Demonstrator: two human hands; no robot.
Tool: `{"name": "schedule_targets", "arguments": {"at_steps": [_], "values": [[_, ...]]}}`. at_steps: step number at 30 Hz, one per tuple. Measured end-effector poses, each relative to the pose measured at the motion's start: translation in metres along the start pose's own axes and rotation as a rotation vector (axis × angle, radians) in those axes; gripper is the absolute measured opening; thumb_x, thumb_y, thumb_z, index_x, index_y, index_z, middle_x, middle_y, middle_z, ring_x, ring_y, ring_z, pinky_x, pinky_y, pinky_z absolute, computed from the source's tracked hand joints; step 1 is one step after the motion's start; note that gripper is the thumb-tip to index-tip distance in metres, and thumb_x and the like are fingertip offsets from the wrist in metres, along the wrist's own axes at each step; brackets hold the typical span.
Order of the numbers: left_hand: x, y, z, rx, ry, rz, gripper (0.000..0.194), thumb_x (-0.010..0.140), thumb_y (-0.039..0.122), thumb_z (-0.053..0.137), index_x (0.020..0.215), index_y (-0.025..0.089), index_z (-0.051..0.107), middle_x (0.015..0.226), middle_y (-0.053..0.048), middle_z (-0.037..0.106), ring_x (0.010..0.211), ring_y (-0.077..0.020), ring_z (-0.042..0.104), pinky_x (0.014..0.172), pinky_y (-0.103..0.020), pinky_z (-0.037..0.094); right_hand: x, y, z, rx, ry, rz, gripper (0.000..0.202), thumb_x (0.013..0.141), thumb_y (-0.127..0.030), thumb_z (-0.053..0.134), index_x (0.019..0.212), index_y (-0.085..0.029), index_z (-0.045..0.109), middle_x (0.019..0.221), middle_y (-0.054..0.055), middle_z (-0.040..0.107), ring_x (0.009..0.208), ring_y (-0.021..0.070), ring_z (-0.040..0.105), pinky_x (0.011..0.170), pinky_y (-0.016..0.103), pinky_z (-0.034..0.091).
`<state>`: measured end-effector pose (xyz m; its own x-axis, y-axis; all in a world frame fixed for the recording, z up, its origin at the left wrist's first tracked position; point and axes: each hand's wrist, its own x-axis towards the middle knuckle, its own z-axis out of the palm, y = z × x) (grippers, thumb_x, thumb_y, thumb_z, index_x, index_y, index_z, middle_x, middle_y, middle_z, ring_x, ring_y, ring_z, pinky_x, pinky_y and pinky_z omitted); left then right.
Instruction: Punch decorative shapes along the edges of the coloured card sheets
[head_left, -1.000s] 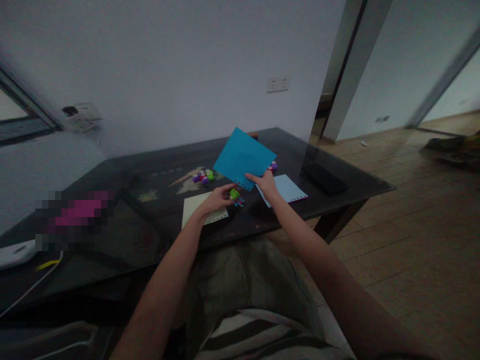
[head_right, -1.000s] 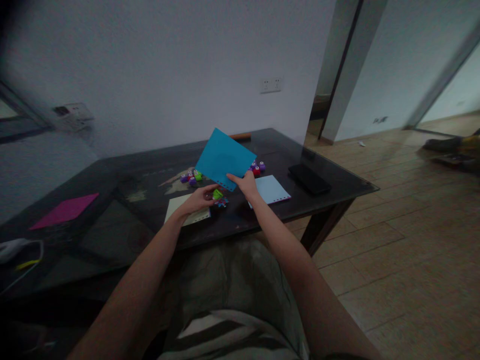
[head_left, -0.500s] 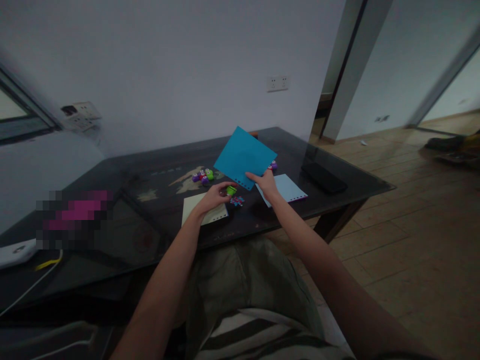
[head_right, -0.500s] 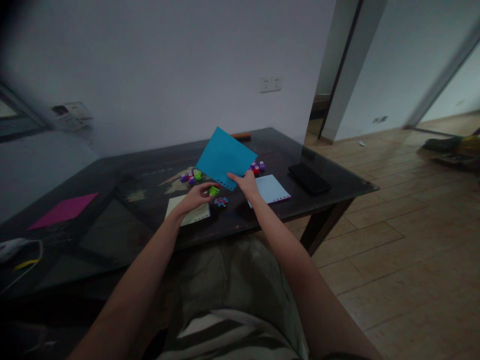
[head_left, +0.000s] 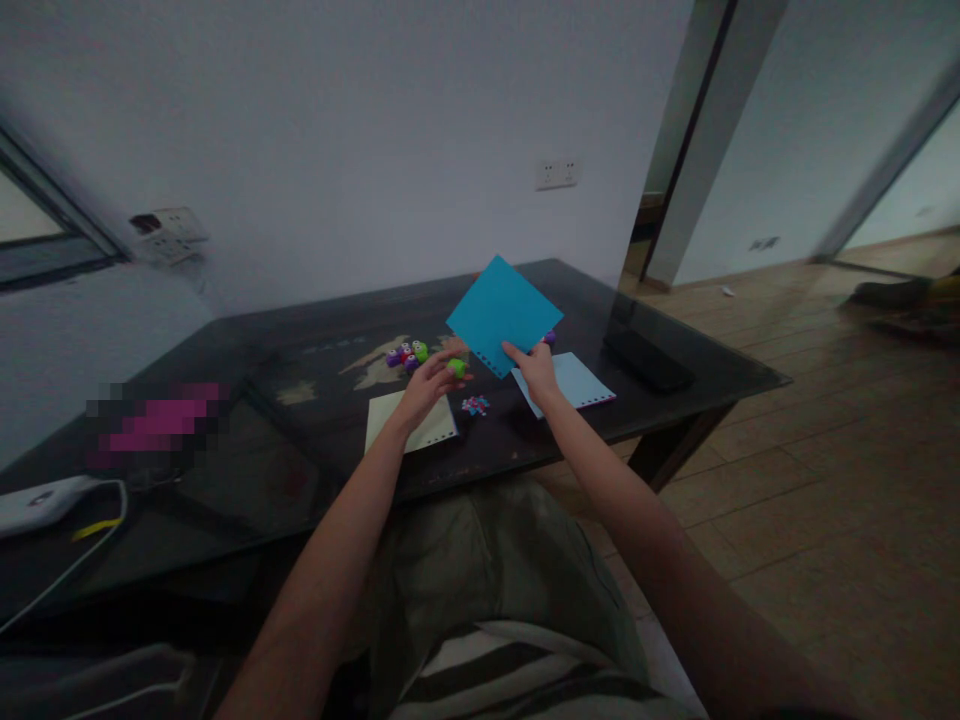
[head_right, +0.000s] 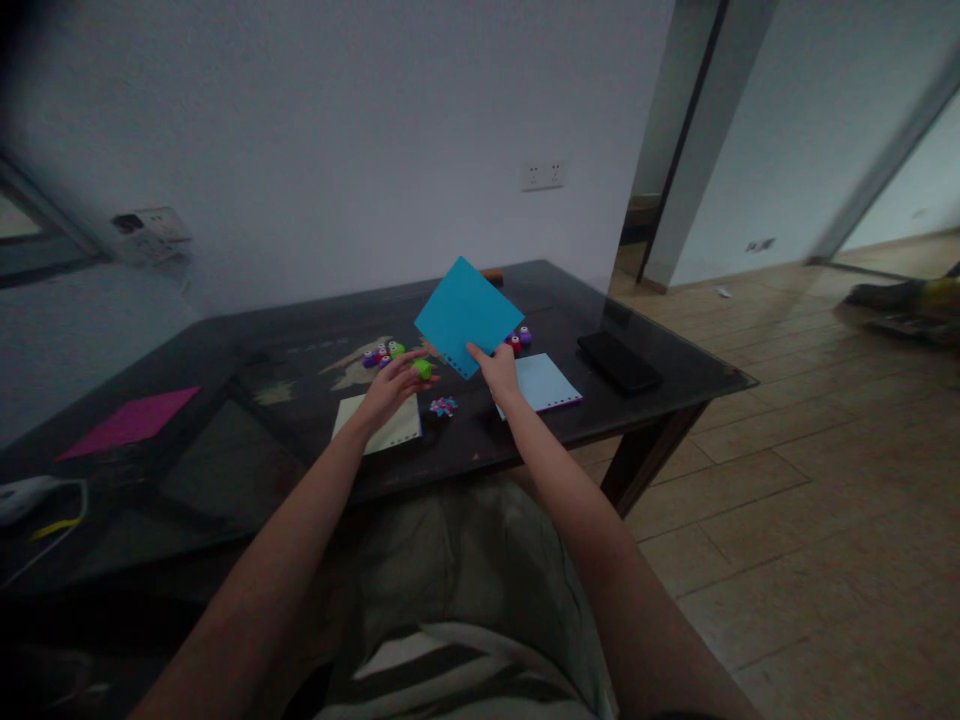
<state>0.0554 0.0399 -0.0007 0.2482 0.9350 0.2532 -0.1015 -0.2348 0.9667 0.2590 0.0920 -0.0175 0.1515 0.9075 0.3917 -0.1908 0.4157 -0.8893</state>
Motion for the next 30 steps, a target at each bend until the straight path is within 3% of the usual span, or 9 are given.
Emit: {"name": "schedule_targets", "arguments": {"at_steps": [5,9,18,22,27,30], "values": [[0.004,-0.005,-0.002,-0.151,0.109,-0.069,0.035,0.082,0.035,0.056,0.112,0.017,0.058,0.108,-0.01,0.064,0.079,-0.0147,0.064,0.067,-0.026,0.05,0.006,-0.002,-0.006,-0.018,0.146,-0.055,0.036,0.064,-0.042,0.07,0.084,-0.013,0.064,0.088,0.008,0.069,0.083,0.0203,0.062,0.079,0.036,0.05],[0.004,-0.008,0.0,-0.054,0.163,-0.064,0.039,0.074,0.031,0.066,0.11,0.017,0.059,0.102,-0.007,0.065,0.067,-0.0102,0.06,0.06,-0.023,0.047,0.014,-0.008,-0.021,-0.052,0.322,-0.086,0.036,0.065,-0.046,0.068,0.076,-0.013,0.061,0.074,0.004,0.065,0.073,0.0175,0.06,0.069,0.031,0.051],[0.013,-0.005,0.023,0.26,0.126,-0.012,0.031,0.075,0.033,0.062,0.098,0.017,0.05,0.094,-0.006,0.067,0.058,-0.0093,0.056,0.052,-0.022,0.041,0.024,-0.024,-0.108,-0.072,0.468,-0.119,0.036,0.059,-0.045,0.07,0.07,-0.013,0.059,0.067,0.002,0.063,0.069,0.0178,0.059,0.066,0.033,0.049],[0.035,-0.004,0.035,0.488,0.06,0.009,0.029,0.075,0.03,0.06,0.1,0.017,0.055,0.086,-0.004,0.065,0.058,-0.0116,0.058,0.054,-0.024,0.044,0.019,-0.026,-0.125,-0.116,0.464,-0.113,0.035,0.06,-0.046,0.069,0.07,-0.014,0.06,0.068,0.004,0.065,0.07,0.0194,0.06,0.067,0.034,0.049],[0.075,-0.014,0.052,0.847,0.015,0.177,0.023,0.075,0.02,0.059,0.098,0.017,0.062,0.094,-0.006,0.066,0.079,-0.0193,0.062,0.076,-0.032,0.048,0.016,-0.021,-0.123,-0.127,0.39,-0.07,0.036,0.059,-0.046,0.07,0.071,-0.014,0.061,0.066,0.003,0.065,0.066,0.0192,0.06,0.066,0.034,0.049],[0.095,-0.023,0.06,1.0,0.054,0.143,0.025,0.076,0.019,0.06,0.1,0.015,0.061,0.096,-0.01,0.067,0.087,-0.0227,0.061,0.081,-0.036,0.045,0.014,-0.02,-0.121,-0.125,0.377,-0.042,0.037,0.059,-0.047,0.071,0.072,-0.014,0.061,0.066,0.003,0.065,0.063,0.0185,0.059,0.066,0.034,0.049]]}}
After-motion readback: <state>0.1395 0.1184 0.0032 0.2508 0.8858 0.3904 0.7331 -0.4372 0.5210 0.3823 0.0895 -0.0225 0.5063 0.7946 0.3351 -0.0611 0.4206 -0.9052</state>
